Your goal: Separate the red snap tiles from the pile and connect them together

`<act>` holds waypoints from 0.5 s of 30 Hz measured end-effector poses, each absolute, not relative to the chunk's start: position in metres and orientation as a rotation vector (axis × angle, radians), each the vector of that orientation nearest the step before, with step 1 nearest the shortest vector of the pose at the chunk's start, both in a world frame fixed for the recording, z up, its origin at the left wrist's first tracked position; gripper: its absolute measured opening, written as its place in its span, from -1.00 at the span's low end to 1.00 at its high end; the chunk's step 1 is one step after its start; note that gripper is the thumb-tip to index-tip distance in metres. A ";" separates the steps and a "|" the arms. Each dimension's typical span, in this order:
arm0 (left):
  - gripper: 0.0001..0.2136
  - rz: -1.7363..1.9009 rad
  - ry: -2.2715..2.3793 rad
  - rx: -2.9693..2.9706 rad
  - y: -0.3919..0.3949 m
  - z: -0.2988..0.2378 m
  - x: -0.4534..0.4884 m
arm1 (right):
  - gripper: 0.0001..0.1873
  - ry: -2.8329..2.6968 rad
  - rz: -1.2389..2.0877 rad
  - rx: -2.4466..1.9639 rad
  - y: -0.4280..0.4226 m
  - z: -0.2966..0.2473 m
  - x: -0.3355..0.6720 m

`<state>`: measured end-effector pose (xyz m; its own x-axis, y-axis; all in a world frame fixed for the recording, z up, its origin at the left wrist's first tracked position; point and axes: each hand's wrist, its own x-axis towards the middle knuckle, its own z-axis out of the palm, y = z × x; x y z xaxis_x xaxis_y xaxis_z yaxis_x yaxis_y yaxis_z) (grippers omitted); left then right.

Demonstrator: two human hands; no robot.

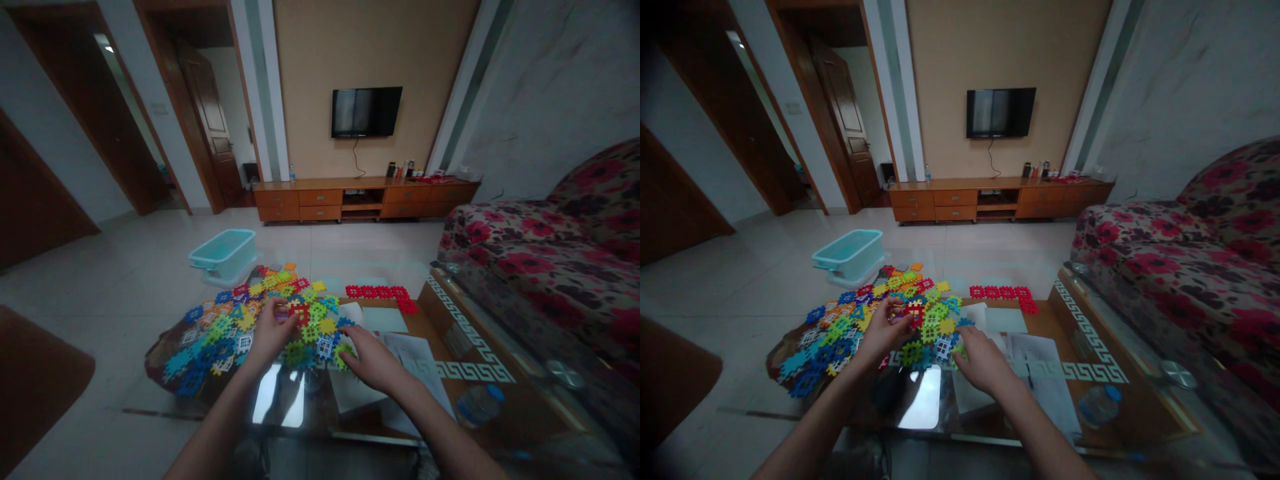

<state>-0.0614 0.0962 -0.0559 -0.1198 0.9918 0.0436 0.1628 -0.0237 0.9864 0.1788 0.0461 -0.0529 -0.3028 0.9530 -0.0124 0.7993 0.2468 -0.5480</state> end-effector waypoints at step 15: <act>-0.73 0.909 1.065 1.300 0.059 -0.048 -0.024 | -0.75 -1.684 1.178 -1.312 0.041 -0.044 0.172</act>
<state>-0.0243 0.0595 -0.0482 0.2833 0.9544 -0.0940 0.0570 0.0811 0.9951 0.1719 0.0407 -0.0440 -0.2522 0.9676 -0.0114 0.3427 0.0783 -0.9362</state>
